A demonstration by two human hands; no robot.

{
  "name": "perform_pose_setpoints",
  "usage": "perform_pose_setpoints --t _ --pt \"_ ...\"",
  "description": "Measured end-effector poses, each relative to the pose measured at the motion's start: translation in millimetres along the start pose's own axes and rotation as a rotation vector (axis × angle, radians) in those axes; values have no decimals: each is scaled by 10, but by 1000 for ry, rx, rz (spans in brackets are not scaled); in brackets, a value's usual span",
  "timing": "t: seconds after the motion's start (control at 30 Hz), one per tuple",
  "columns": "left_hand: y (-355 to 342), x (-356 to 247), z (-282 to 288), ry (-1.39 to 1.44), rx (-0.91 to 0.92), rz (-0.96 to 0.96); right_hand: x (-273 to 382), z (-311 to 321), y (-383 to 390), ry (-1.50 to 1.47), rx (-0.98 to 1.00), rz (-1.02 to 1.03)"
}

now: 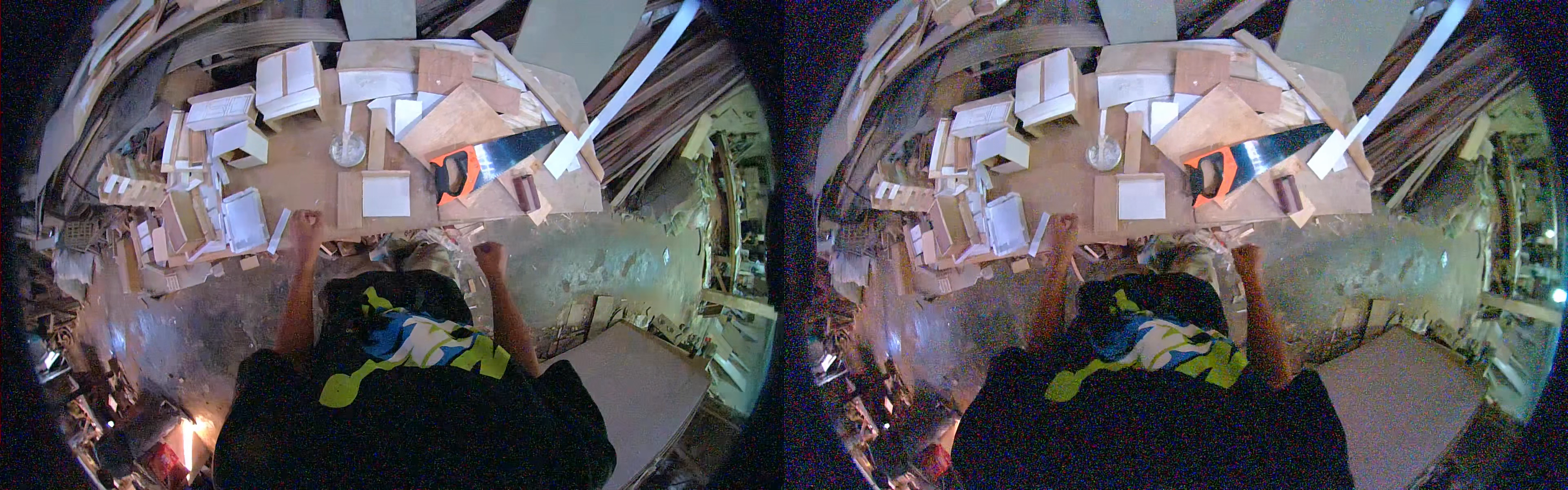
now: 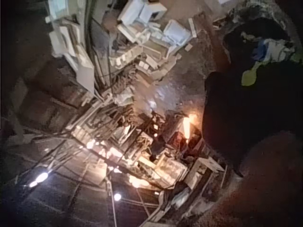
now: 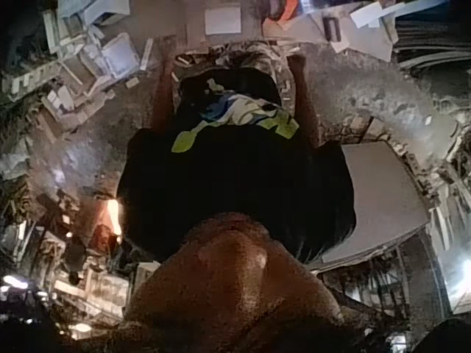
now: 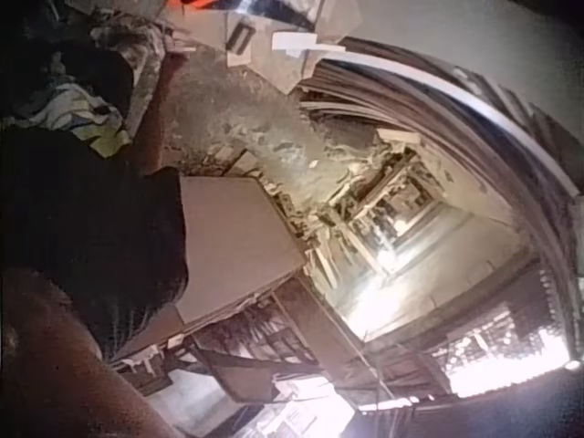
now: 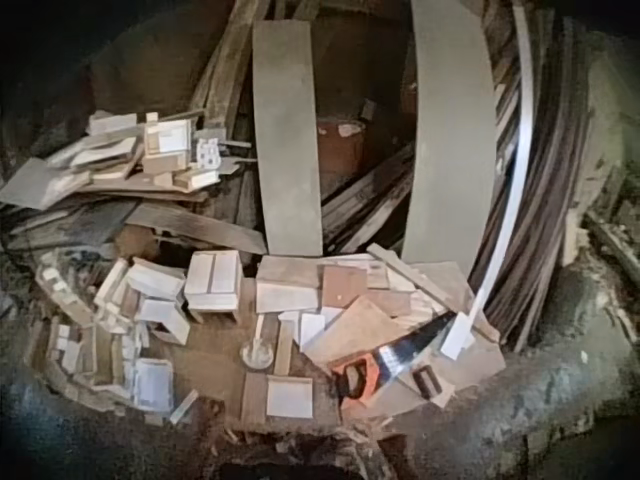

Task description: The person saws a small piece of wood by hand using a hand saw on a workbench.

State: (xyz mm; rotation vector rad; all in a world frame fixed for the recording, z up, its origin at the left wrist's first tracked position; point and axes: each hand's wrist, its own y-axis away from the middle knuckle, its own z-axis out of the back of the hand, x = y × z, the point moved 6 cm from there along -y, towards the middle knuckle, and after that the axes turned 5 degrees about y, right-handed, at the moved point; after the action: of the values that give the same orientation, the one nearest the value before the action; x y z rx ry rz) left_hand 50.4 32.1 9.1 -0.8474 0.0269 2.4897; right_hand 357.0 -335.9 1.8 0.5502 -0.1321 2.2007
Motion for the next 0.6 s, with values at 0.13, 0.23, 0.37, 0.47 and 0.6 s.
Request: perform_pose_setpoints --t 0.13,0.23,0.37,0.47,0.6 --pt "76 120 -91 -10 21 282 -541 65 295 67 -129 -286" --pt "169 211 -198 119 292 377 -903 -104 353 40 43 -449" --pt "317 -103 -35 52 69 56 -1354 -259 558 -303 190 -738" --pt "518 -189 107 502 -223 35 -1380 -299 509 -980 59 -462" --pt "693 -7 11 394 -125 62 -1174 -229 339 411 228 277"
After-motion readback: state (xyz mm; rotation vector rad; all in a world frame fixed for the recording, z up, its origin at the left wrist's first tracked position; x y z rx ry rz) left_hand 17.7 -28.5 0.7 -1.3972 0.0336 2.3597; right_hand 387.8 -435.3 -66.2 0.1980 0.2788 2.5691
